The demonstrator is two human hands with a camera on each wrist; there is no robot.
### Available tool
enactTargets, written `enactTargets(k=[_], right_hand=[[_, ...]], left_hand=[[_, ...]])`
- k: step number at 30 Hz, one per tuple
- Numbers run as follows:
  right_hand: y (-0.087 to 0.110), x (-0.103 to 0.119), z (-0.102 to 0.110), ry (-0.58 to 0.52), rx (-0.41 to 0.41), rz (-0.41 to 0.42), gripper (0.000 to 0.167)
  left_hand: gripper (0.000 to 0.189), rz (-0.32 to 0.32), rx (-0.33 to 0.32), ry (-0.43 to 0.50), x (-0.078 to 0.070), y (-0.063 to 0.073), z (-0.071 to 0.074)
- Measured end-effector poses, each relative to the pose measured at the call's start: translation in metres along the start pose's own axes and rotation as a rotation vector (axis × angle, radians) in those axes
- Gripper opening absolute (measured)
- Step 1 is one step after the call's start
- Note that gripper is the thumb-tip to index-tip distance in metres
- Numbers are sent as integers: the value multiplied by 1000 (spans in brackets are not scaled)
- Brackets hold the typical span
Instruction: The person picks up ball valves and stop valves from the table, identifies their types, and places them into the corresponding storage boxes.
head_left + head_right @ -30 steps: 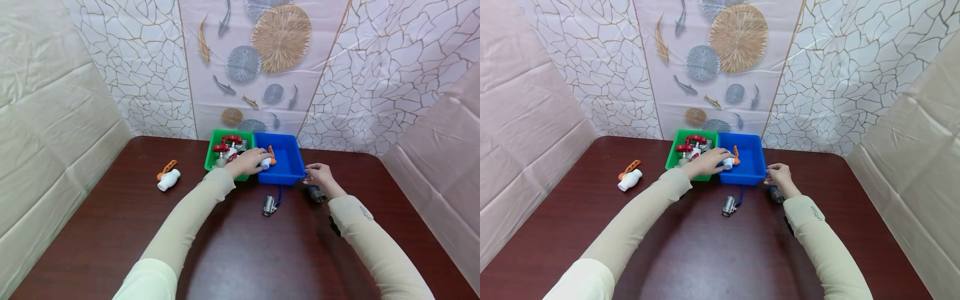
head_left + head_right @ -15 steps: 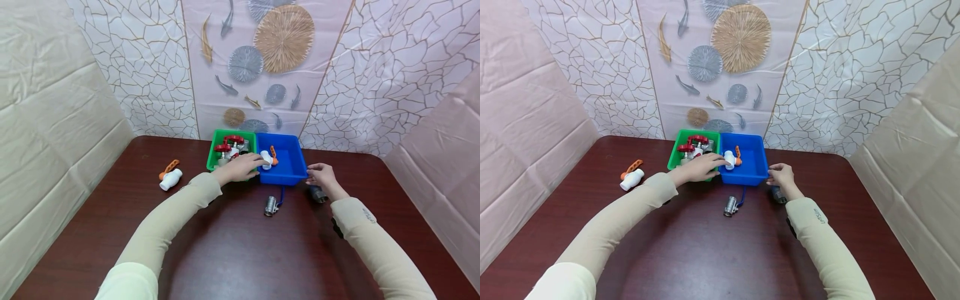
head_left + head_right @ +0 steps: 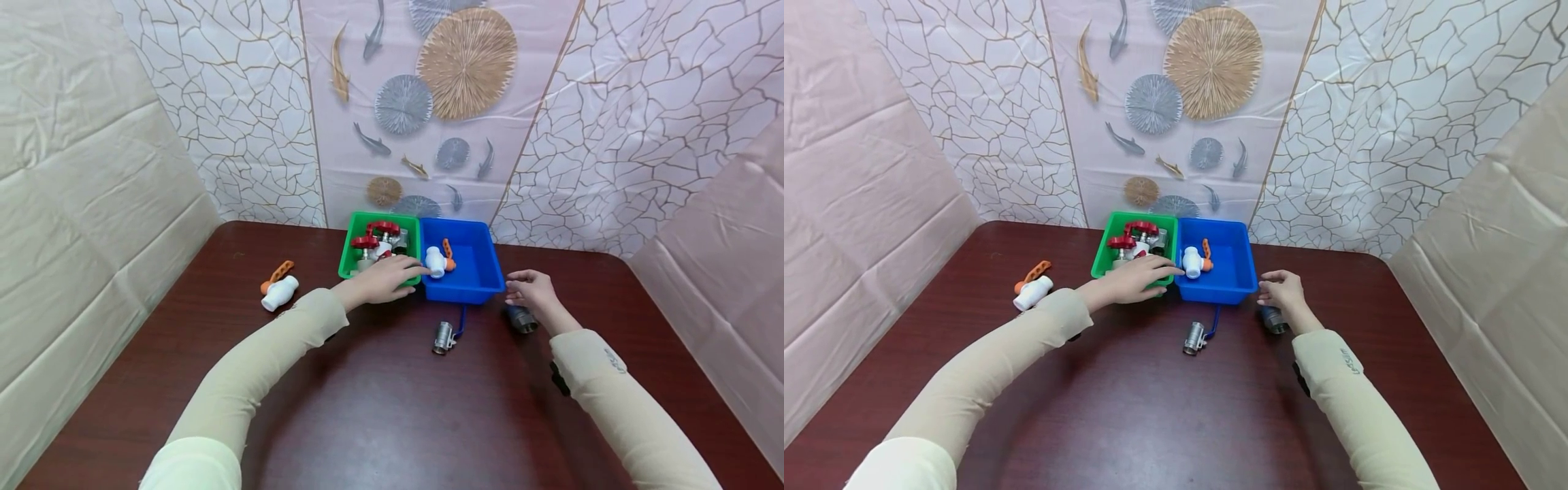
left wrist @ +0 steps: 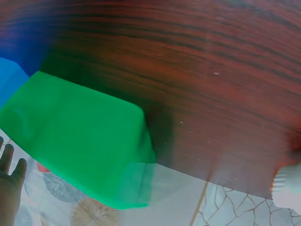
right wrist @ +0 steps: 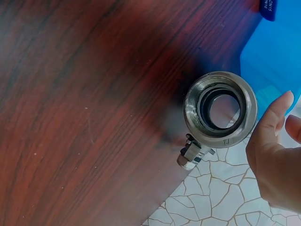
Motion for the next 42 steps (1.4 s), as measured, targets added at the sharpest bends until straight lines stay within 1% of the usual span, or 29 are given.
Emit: enactTargets(k=[3, 6, 7, 8, 10, 13, 16, 20, 22, 24, 27, 29, 32, 36, 39, 42], right_hand=[[1, -2, 3, -17, 19, 11, 34], [5, -1, 4, 28, 6, 4, 37], [11, 4, 0, 79, -18, -20, 41], [13, 5, -1, 90, -23, -30, 42], [16, 7, -3, 86, -24, -44, 43], [21, 8, -5, 51, -19, -46, 42], [25, 7, -7, 45, -24, -1, 39], [32, 5, -16, 87, -29, 118, 33], [35, 4, -23, 124, -21, 178, 31], [38, 2, -31, 165, -9, 224, 28], [43, 0, -41, 231, 18, 269, 25], [45, -1, -49, 278, 44, 295, 22], [47, -6, -58, 351, 96, 321, 22], [51, -15, -71, 516, 163, 337, 27], [56, -21, -80, 646, 178, 355, 36], [59, -24, -86, 723, 173, 353, 44]], left_hand=[[48, -9, -9, 10, 1, 3, -2], [53, -18, -7, 11, 1, 7, -5], [55, -23, -1, 10, 2, 8, -6], [57, -29, 2, 15, 2, 9, -8], [61, -40, 6, 29, 2, 11, -11], [66, -72, -11, 47, 3, 12, -16], [70, -122, -40, 23, 4, 12, -20], [77, -186, -56, -15, 6, 10, -24], [80, -203, -54, -28, 7, 9, -25], [84, -206, -53, -35, 8, 9, -27], [87, -195, -60, -40, 8, 8, -30], [89, -178, -64, -36, 8, 10, -32], [89, -156, -59, -44, 8, 11, -35], [88, -128, -40, -57, 7, 13, -36], [86, -118, -35, -63, 6, 13, -37], [86, -117, -50, -73, 6, 11, -38]])
Point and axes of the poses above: each hand's wrist, its own y-axis away from the middle knuckle, its own z-axis out of the back of the hand, x = y × z, the point moved 2 cm from there along -y, towards the middle knuckle, and after that the axes turned 15 degrees about -y, right-handed, at the moved point
